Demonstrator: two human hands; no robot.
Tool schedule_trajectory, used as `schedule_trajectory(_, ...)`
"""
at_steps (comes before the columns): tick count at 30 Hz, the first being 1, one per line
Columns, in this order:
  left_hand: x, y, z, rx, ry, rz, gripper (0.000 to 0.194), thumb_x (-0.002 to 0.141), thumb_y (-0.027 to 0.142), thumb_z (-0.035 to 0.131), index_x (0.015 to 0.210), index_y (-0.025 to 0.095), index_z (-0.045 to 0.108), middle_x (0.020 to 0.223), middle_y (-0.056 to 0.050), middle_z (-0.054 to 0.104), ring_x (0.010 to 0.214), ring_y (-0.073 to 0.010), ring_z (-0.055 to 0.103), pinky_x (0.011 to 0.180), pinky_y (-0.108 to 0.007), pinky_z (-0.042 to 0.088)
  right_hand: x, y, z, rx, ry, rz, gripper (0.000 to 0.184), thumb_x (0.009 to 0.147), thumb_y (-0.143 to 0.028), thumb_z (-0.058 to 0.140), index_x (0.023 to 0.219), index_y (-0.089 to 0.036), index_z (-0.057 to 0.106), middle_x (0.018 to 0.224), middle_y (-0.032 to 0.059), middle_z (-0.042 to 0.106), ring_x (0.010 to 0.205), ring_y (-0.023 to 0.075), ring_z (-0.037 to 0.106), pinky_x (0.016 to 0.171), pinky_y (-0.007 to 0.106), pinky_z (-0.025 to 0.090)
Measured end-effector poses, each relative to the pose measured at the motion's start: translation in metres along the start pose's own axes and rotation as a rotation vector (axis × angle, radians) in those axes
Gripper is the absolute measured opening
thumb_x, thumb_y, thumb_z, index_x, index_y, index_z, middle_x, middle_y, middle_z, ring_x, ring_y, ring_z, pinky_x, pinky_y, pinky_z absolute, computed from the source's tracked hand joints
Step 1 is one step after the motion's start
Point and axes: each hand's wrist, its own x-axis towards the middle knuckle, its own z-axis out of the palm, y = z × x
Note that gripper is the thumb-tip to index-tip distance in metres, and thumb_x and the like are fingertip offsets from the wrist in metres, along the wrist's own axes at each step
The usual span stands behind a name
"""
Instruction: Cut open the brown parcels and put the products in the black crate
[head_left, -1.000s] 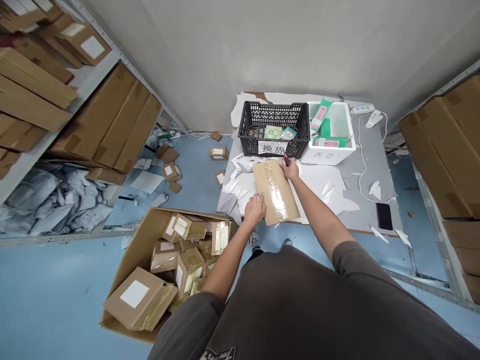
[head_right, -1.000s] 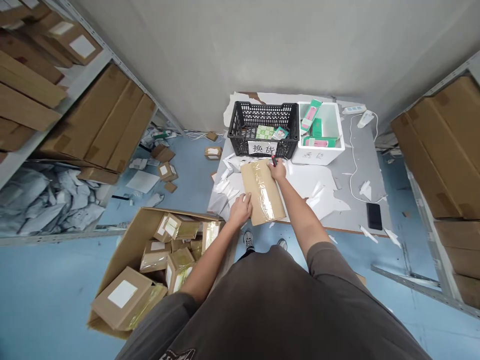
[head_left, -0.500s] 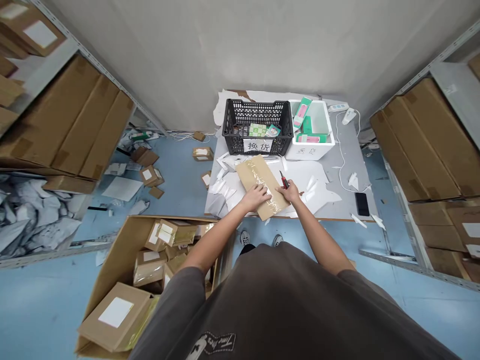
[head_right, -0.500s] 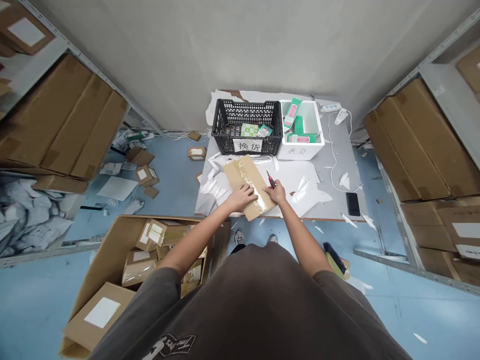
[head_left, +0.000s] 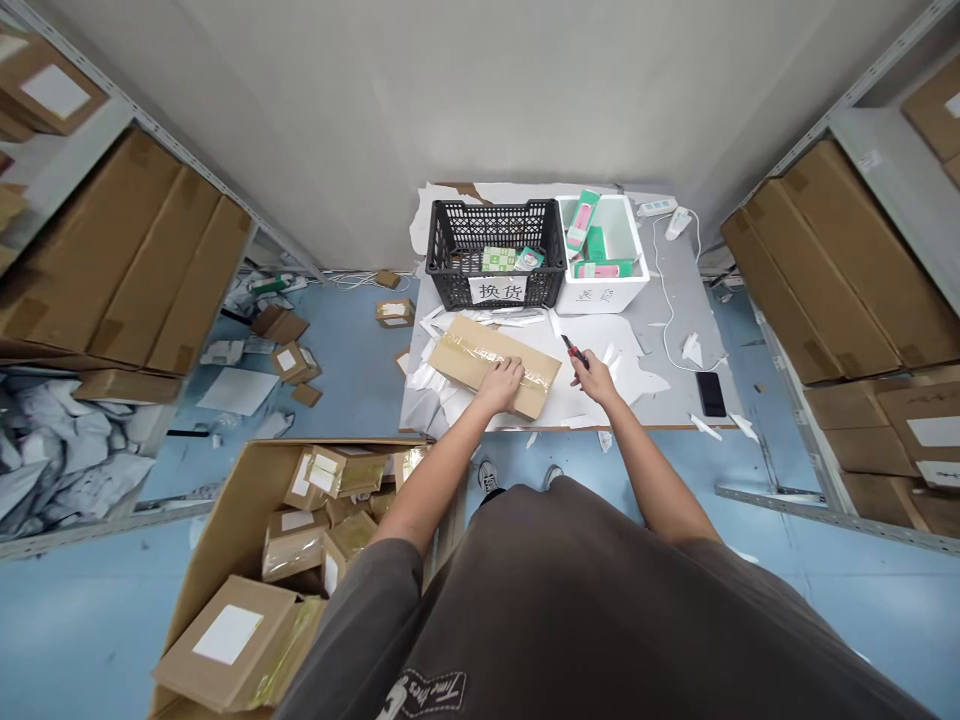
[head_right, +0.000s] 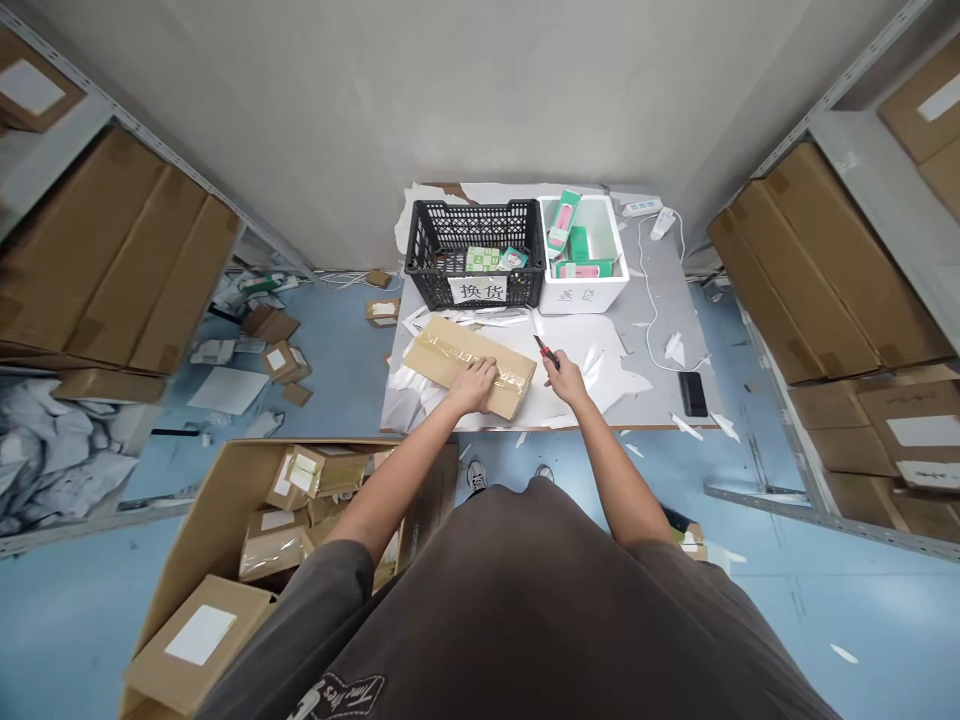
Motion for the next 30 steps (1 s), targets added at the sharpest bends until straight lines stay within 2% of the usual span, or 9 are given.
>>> schedule_trajectory(3, 0.002, -0.002, 0.000, -0.003, -0.010, 0.001, 0.096, 0.059, 0.033, 0.087, 0.146, 0.015, 0.050, 0.164, -0.023, 0.044, 0.151, -0.0403, 0.039, 0.125, -0.049, 0.029, -0.027, 0.010, -0.007, -0.172, -0.138, -0.031, 0.035, 0.106, -0.058, 0.047, 0.102, -0.026, 0.060, 0.071, -0.0012, 0.068, 0.069, 0.0209, 0.074, 0.066, 0.028, 0.054)
schedule_trajectory(5, 0.003, -0.004, -0.001, -0.006, -0.014, 0.002, 0.097, 0.058, 0.032, 0.089, 0.146, 0.014, 0.051, 0.165, -0.023, 0.044, 0.152, -0.0405, 0.040, 0.126, -0.049, 0.029, -0.033, 0.009, -0.006, -0.359, -0.212, -0.082, 0.036, 0.108, -0.055, 0.046, 0.098, -0.025, 0.063, 0.075, 0.0029, 0.072, 0.077, 0.0238, 0.075, 0.073, 0.030, 0.053)
schedule_trajectory(8, 0.005, -0.006, -0.001, -0.036, -0.005, 0.006, 0.098, 0.058, 0.032, 0.089, 0.147, 0.014, 0.052, 0.165, -0.024, 0.045, 0.153, -0.0412, 0.039, 0.128, -0.050, 0.027, -0.030, -0.001, 0.001, -0.611, -0.255, -0.142, 0.037, 0.109, -0.053, 0.047, 0.100, -0.024, 0.068, 0.090, 0.0110, 0.077, 0.095, 0.0310, 0.075, 0.081, 0.035, 0.051)
schedule_trajectory(11, 0.005, -0.008, 0.000, -0.054, -0.011, 0.009, 0.100, 0.058, 0.034, 0.089, 0.148, 0.015, 0.050, 0.166, -0.023, 0.044, 0.153, -0.0416, 0.039, 0.128, -0.051, 0.026, -0.019, -0.011, 0.008, -0.743, -0.316, -0.172, 0.041, 0.109, -0.056, 0.045, 0.109, -0.025, 0.072, 0.103, 0.0150, 0.078, 0.104, 0.0349, 0.073, 0.084, 0.039, 0.050)
schedule_trajectory(14, 0.004, -0.008, 0.002, -0.045, -0.023, 0.009, 0.100, 0.058, 0.035, 0.088, 0.149, 0.016, 0.049, 0.168, -0.023, 0.042, 0.154, -0.0424, 0.038, 0.128, -0.051, 0.026, -0.008, -0.018, 0.011, -0.790, -0.364, -0.205, 0.043, 0.108, -0.058, 0.046, 0.114, -0.026, 0.074, 0.107, 0.0154, 0.078, 0.107, 0.0355, 0.073, 0.085, 0.040, 0.050)
schedule_trajectory(19, 0.002, -0.005, -0.001, -0.036, -0.016, 0.011, 0.098, 0.060, 0.033, 0.089, 0.148, 0.016, 0.051, 0.167, -0.022, 0.043, 0.154, -0.0415, 0.039, 0.127, -0.050, 0.028, 0.002, -0.015, 0.003, -0.789, -0.385, -0.241, 0.046, 0.101, -0.065, 0.057, 0.107, -0.024, 0.076, 0.100, 0.0175, 0.078, 0.101, 0.0381, 0.073, 0.086, 0.044, 0.051)
schedule_trajectory(24, 0.003, -0.001, -0.006, -0.011, -0.020, 0.005, 0.102, 0.058, 0.031, 0.092, 0.149, 0.014, 0.050, 0.165, -0.023, 0.046, 0.152, -0.0409, 0.042, 0.126, -0.049, 0.030, 0.001, -0.010, -0.007, -0.859, -0.418, -0.235, 0.043, 0.102, -0.063, 0.056, 0.101, -0.024, 0.075, 0.096, 0.0171, 0.078, 0.097, 0.0370, 0.074, 0.081, 0.043, 0.052)
schedule_trajectory(30, -0.002, 0.001, -0.007, 0.001, -0.009, 0.025, 0.102, 0.059, 0.031, 0.091, 0.150, 0.013, 0.049, 0.165, -0.025, 0.045, 0.151, -0.0427, 0.042, 0.123, -0.051, 0.032, -0.005, -0.011, -0.009, -0.830, -0.464, -0.198, 0.040, 0.104, -0.058, 0.055, 0.103, -0.023, 0.074, 0.097, 0.0167, 0.078, 0.094, 0.0359, 0.074, 0.077, 0.040, 0.051)
